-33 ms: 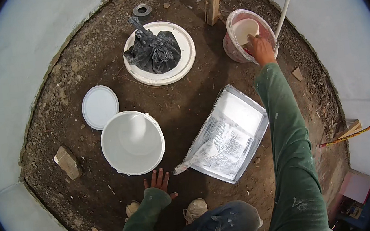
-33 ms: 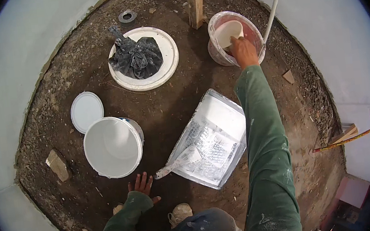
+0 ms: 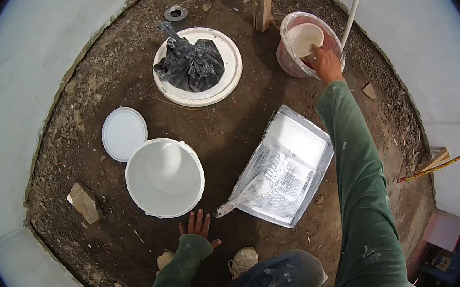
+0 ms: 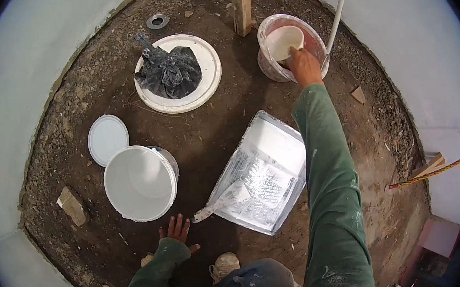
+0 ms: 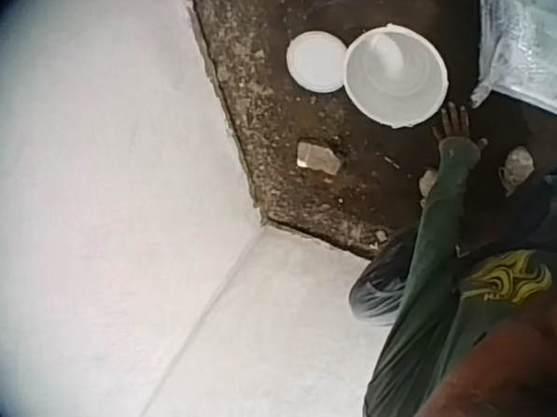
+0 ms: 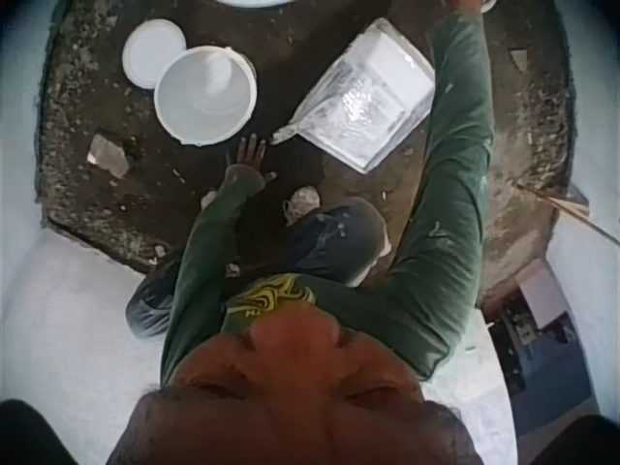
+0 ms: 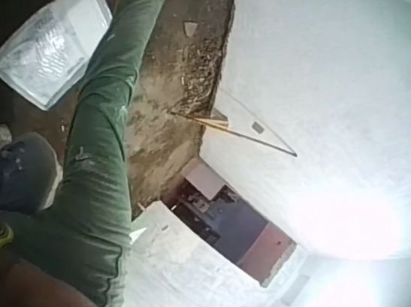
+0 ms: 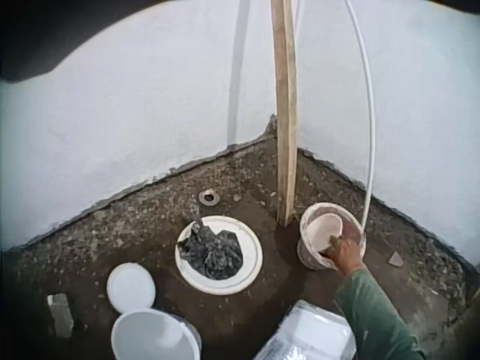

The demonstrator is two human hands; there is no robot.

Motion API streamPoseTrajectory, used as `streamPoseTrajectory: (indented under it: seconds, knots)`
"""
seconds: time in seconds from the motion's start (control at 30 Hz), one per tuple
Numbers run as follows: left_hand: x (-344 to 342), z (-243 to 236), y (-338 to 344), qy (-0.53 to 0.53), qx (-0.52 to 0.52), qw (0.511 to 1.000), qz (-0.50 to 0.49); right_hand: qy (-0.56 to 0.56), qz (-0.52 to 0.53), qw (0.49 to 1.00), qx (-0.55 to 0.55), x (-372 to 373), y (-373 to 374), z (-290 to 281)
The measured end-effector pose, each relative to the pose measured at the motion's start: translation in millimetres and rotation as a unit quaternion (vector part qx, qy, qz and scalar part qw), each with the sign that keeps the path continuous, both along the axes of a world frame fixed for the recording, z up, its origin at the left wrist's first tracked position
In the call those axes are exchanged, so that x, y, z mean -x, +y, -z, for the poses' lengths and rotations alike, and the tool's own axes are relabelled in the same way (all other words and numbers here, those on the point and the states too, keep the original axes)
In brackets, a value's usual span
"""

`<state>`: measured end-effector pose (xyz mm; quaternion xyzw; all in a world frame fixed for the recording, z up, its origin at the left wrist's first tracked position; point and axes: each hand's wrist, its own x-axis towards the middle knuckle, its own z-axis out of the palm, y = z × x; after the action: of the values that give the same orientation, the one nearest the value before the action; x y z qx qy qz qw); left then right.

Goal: The recorder prepares white paint by pouring it from a bucket into a tray and mixing it with a small amount of liquid from a bowl.

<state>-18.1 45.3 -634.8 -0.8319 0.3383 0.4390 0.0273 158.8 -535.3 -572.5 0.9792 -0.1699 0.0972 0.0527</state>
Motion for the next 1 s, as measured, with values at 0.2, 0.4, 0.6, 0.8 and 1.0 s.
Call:
streamPoseTrajectory:
  seconds: [0.2,0.4,0.6,0.8,1.0]
  knots:
    - [-1.8,-1.9,-0.4,-0.008,-0.004,1.0,0.018,-0.142,0.095,0.974,-0.152,27.9,9.9,-12.2]
    - [-2.1,-1.0,-1.6,0.006,-0.025,0.999,0.035,-0.208,0.111,0.943,-0.233,54.4,25.6,-39.3]
    - [-0.1,-2.0,1.4,-0.003,-0.002,1.0,0.026,-0.218,0.109,0.948,-0.205,100.7,42.1,-65.9]
    - [1.0,2.3,3.1,-0.02,0.012,0.999,0.03,-0.181,0.129,0.961,-0.163,161.8,77.2,-66.7]
    - [-2.3,0.4,-0.1,-0.015,-0.02,0.998,0.06,-0.138,0.106,0.965,-0.194,220.0,106.4,-45.3]
